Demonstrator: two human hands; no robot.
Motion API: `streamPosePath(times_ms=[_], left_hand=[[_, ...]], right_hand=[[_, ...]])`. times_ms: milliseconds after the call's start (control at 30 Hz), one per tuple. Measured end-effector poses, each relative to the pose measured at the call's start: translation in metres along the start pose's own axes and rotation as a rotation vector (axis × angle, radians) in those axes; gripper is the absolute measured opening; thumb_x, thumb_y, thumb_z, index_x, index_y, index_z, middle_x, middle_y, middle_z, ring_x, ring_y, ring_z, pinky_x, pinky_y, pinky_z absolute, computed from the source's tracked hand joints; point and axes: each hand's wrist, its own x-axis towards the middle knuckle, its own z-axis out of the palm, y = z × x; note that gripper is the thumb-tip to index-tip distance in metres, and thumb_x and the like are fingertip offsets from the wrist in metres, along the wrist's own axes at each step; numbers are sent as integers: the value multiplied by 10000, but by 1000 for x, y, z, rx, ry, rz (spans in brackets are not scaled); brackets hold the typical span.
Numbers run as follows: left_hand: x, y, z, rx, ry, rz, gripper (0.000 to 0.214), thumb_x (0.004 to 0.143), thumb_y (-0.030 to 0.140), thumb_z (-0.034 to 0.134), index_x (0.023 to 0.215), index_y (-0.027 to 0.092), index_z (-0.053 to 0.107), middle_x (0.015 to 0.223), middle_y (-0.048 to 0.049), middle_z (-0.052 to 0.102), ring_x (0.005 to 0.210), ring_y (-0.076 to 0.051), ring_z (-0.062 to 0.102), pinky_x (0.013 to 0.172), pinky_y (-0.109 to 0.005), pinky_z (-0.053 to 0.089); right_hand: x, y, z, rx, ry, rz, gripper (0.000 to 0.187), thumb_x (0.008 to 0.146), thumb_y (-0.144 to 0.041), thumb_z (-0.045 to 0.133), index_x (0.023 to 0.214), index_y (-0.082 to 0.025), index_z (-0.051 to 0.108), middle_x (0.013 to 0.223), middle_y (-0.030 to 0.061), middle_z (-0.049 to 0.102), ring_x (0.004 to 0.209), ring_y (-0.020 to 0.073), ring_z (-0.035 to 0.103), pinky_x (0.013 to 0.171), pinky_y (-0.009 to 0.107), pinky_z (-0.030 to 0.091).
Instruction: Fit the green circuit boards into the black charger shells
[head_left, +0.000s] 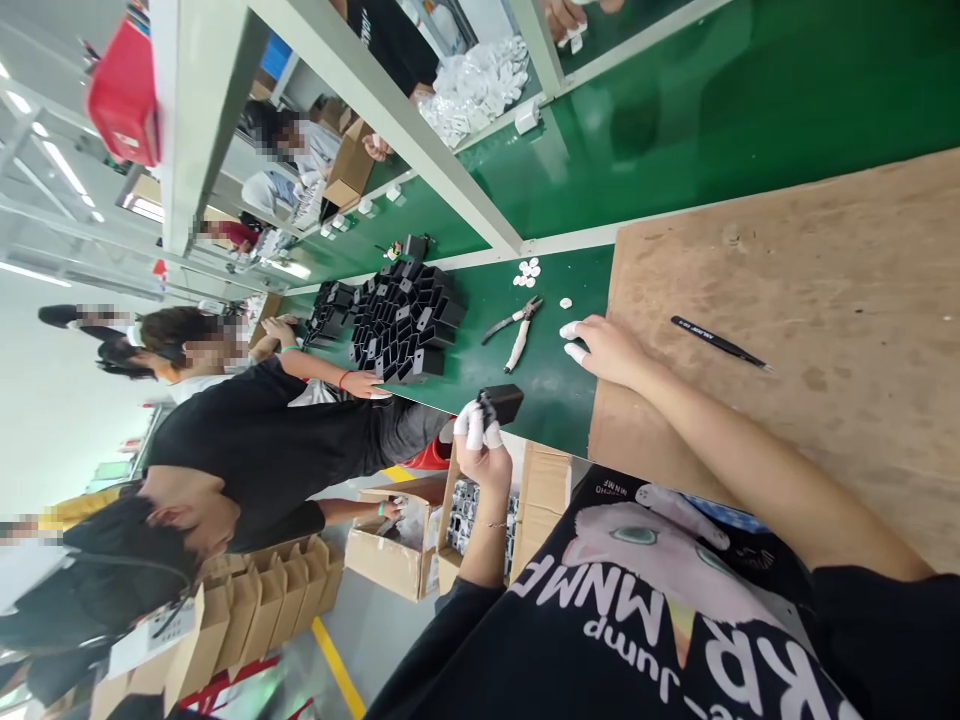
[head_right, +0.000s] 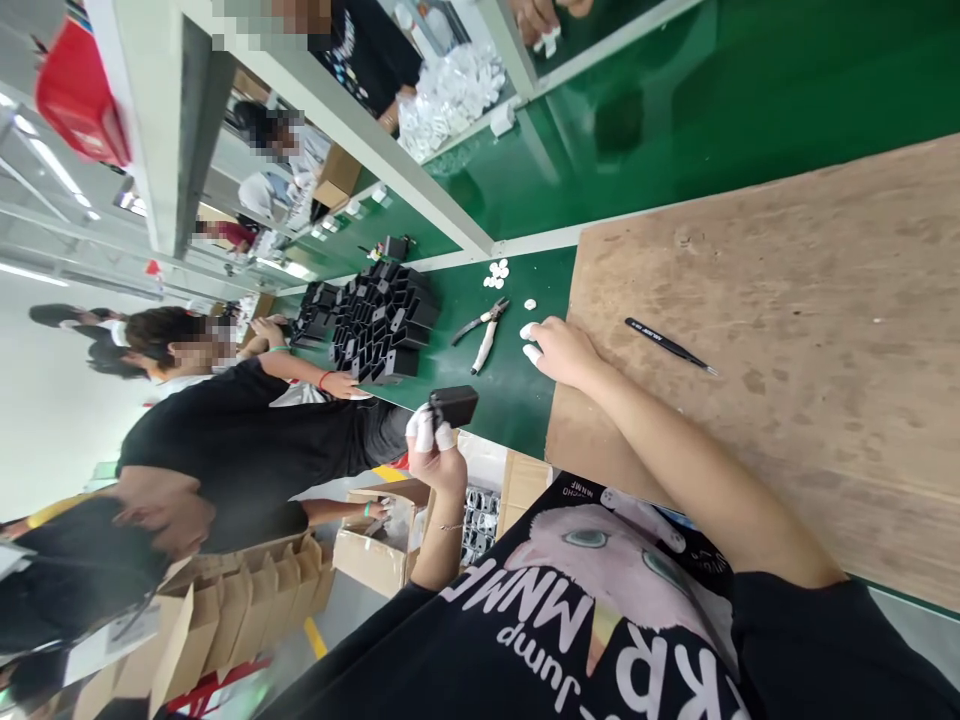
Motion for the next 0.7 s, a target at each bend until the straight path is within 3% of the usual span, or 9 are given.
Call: streamPosePath(times_ms=[133,233,333,467,533,700], left_hand=[[4,11,4,-104,-94,-153,423,847,533,583,1053,187,710,1129,-141,685,1116,-264,642,1026,-458,504],[17,34,3,-300,-83,-377,446,937,482,450,1224,191,627,1210,-128,673,1154,-232,634,1001,-413,532],[36,71,-8,-696,-96,-717,443,1005,366,295,1282,155,569,1234,-133,670,1100,-177,665,929,-325,573],[54,123,-26,-1363,-137,-1247,400,1012,206,278,1170,89,626,1062,-125,718,848,-102,696,774,-192,580],[57,139,-30,-1496,-97,-1337,410,1015,180,261,1157,90,635,971,-99,729,769,-93,688,708,-177,576],[57,153,-28,-1551,-95,-1322,439,1031,221,245,1179,95,638,936,-87,736,800,-109,699,696,-179,566]], right_hand=[[1,1,1,63,20,-4,326,897,-248,554,1194,-158,655,1221,170,633,1115,336,620,971,497,484],[1,-7,-1,156,38,-38,305,908,-227,542,1178,-133,646,1205,164,657,1140,301,623,995,474,485],[-4,-31,-15,305,48,-123,302,950,-245,478,1215,-165,600,1217,101,680,1153,209,633,1003,393,500],[-27,-72,-48,559,-47,-332,368,888,-335,588,1228,-197,603,1202,75,688,1082,213,661,972,415,523],[-41,-87,-64,499,-98,-402,434,859,-333,624,1275,-214,591,1213,67,679,1085,219,651,954,415,533],[-61,-100,-82,278,-105,-439,524,841,-364,661,1343,-262,551,1283,43,641,1164,243,616,966,414,535]])
